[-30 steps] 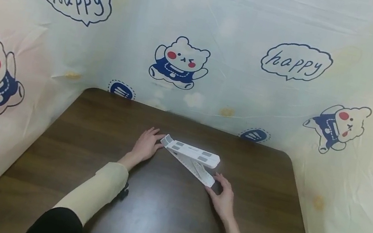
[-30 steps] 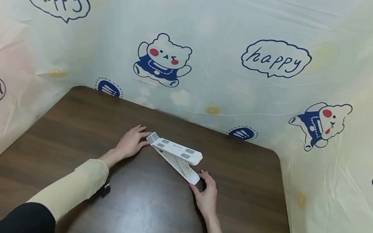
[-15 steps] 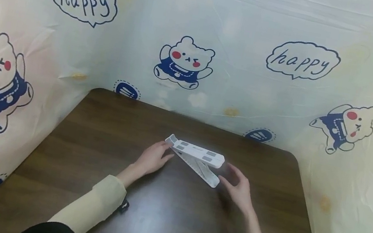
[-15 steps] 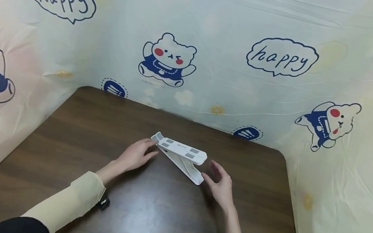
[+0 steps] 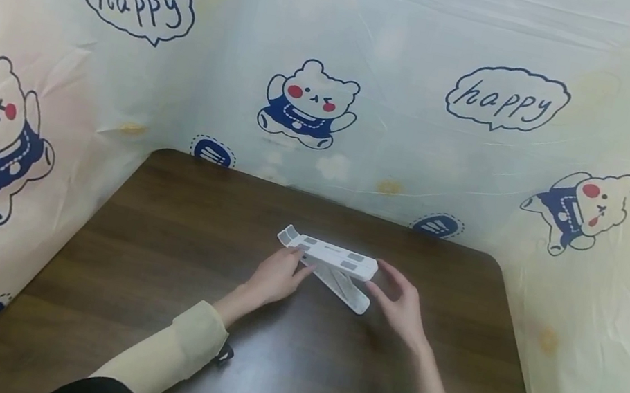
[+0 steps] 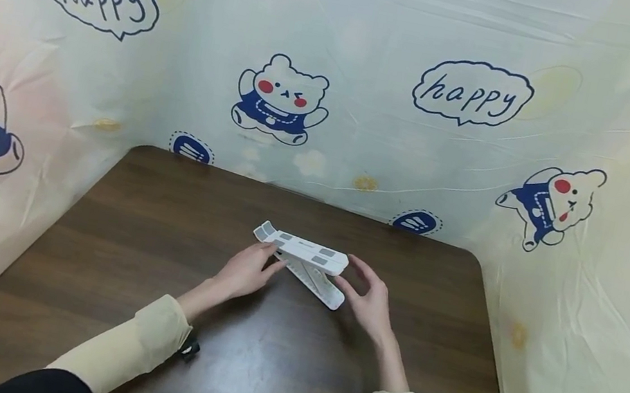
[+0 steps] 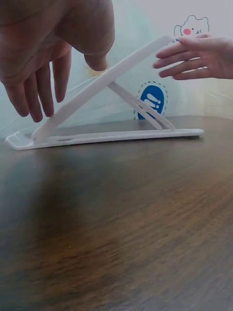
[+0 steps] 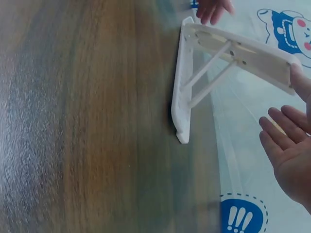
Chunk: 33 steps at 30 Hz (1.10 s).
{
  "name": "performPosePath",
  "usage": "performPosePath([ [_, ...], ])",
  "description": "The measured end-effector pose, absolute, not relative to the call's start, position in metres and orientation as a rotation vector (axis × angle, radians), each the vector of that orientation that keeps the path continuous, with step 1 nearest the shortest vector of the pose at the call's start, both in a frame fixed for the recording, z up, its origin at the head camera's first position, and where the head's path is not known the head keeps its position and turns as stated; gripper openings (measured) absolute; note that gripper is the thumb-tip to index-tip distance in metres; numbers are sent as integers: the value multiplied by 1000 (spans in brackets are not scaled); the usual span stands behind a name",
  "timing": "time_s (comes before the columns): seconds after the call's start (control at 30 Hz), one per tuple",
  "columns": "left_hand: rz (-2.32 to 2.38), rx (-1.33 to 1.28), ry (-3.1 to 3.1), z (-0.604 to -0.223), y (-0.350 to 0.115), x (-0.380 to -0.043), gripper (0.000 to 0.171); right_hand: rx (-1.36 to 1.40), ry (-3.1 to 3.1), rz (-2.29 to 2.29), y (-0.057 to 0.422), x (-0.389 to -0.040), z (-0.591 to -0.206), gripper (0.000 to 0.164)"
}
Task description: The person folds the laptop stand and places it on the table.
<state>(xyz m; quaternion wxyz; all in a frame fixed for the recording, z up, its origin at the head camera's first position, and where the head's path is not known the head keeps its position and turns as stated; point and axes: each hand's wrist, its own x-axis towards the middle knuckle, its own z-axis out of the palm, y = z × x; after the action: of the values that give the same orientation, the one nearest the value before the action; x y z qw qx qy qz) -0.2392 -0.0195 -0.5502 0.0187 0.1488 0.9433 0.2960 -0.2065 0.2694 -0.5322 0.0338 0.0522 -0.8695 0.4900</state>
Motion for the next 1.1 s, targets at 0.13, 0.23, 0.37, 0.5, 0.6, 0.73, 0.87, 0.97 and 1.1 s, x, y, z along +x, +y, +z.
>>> performPosePath([
  [0.13,992,469,2907,-569,-17,-246,65,140,-2664,1510,264,-206,-532,56],
  [0.23,1015,477,2911,-603,-16,-259,77,121,-2640,1526,261,-206,-532,54],
  [0.37,954,507,2975,-638,-15,-271,90,106,-2605,1515,259,-206,-532,51],
  [0.5,948,534,3020,-646,-12,-274,88,104,-2598,1484,257,-204,-531,49],
  [0.6,994,529,2990,-645,-11,-272,87,99,-2598,1458,255,-202,-530,48],
  [0.73,1050,507,2926,-642,-10,-271,89,87,-2597,1406,252,-199,-529,47],
  [0.87,1058,492,2880,-639,-9,-271,87,89,-2567,1385,248,-197,-529,46],
  [0.97,1069,490,2863,-638,-9,-272,85,89,-2541,1383,245,-196,-529,45],
  [1.1,1086,495,2861,-638,-10,-273,84,69,-2542,1388,241,-195,-528,46],
])
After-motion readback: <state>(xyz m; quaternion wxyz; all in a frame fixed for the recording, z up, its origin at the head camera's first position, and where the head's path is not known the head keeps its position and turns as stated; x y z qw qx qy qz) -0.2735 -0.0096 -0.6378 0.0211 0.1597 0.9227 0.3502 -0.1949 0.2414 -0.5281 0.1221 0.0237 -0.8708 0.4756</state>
